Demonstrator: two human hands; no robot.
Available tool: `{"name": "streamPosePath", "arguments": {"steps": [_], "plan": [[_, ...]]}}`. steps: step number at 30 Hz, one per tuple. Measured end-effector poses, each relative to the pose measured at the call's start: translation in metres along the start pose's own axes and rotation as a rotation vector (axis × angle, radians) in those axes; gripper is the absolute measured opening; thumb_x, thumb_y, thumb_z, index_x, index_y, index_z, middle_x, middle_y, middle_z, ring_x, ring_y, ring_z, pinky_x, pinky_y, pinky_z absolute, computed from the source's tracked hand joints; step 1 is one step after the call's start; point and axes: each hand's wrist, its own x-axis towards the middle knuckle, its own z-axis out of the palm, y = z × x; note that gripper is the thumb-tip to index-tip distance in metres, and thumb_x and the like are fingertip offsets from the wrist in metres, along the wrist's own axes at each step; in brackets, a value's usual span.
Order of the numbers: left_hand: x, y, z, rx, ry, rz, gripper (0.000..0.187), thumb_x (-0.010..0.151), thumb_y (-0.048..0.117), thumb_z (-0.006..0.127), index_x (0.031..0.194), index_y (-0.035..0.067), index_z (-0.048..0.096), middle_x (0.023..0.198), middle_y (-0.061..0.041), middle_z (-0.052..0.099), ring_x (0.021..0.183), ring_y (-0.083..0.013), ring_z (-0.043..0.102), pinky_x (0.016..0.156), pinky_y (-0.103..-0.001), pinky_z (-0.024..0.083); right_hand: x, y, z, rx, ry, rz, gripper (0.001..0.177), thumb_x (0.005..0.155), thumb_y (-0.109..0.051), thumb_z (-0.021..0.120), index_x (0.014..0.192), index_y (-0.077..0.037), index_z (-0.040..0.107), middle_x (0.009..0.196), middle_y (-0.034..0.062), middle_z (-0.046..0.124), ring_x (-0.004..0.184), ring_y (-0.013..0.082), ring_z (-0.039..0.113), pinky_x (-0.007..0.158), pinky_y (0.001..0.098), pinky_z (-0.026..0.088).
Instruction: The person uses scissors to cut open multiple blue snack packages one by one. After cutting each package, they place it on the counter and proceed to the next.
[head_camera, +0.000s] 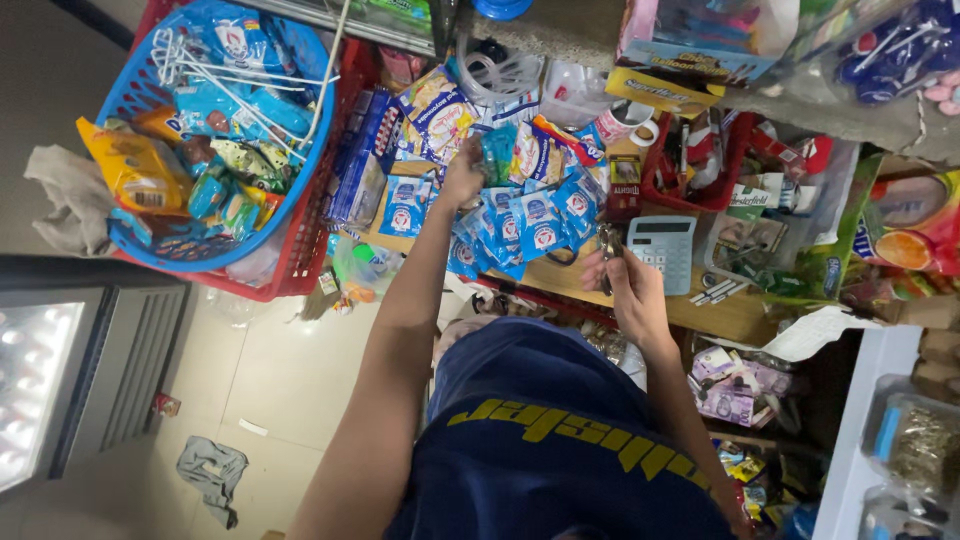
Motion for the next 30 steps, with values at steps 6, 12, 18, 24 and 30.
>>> {"name": "streamPosePath", "arguments": {"steps": [6, 12, 18, 24, 30], "plan": [[0.0, -0.017, -0.014, 0.572, 0.381, -0.036, 0.052, 0.068, 0.02, 0.087, 0.111, 0.007, 0.061, 0.114, -0.022, 0.069, 0.108, -0.0415, 0.063, 0.096, -0.048, 0.049, 0.004, 0.0, -0.003, -0.041, 0.004, 0.024, 0.038, 0.112, -0.026, 0.042, 0.112, 0.007, 0.061, 0.091, 0.0107, 0.068, 0.082, 0.016, 0.068, 0.078, 0.0315, 0.059], [0.029, -0.02, -0.029, -0.005, 0.636, -0.417, 0.049, 0.071, 0.012, 0.083, 0.106, -0.011, 0.058, 0.096, -0.022, 0.07, 0.082, -0.0337, 0.066, 0.073, -0.044, 0.052, 0.008, 0.001, -0.004, -0.055, -0.049, 0.024, 0.045, 0.11, -0.033, 0.042, 0.113, 0.007, 0.061, 0.092, 0.0097, 0.068, 0.084, 0.0149, 0.068, 0.079, 0.0311, 0.06], [0.058, -0.016, -0.058, -0.947, 0.492, -0.785, 0.012, 0.084, 0.001, 0.079, 0.085, -0.001, 0.067, 0.068, -0.007, 0.067, 0.051, -0.0153, 0.06, 0.043, -0.028, 0.044, 0.008, 0.002, -0.004, -0.063, -0.052, 0.001, 0.046, 0.11, -0.035, 0.043, 0.112, 0.007, 0.061, 0.096, 0.0102, 0.068, 0.083, 0.0145, 0.068, 0.08, 0.0308, 0.06], [0.086, -0.007, -0.086, -0.838, 0.442, -0.486, 0.013, 0.088, 0.004, 0.073, 0.079, 0.01, 0.066, 0.062, 0.004, 0.059, 0.049, -0.0085, 0.049, 0.041, -0.025, 0.034, 0.009, 0.002, 0.001, -0.076, -0.057, 0.024, 0.042, 0.11, -0.03, 0.044, 0.112, 0.008, 0.062, 0.093, 0.0096, 0.068, 0.083, 0.0146, 0.067, 0.08, 0.0299, 0.059], [0.071, -0.011, -0.092, -0.807, 0.257, -0.471, 0.02, 0.086, 0.008, 0.069, 0.106, 0.011, 0.07, 0.098, -0.009, 0.058, 0.084, -0.0213, 0.054, 0.071, -0.032, 0.044, 0.008, -0.007, 0.004, -0.173, -0.047, 0.026, 0.038, 0.111, -0.024, 0.042, 0.109, 0.007, 0.064, 0.083, 0.0086, 0.069, 0.08, 0.0142, 0.069, 0.078, 0.0288, 0.057]]}}
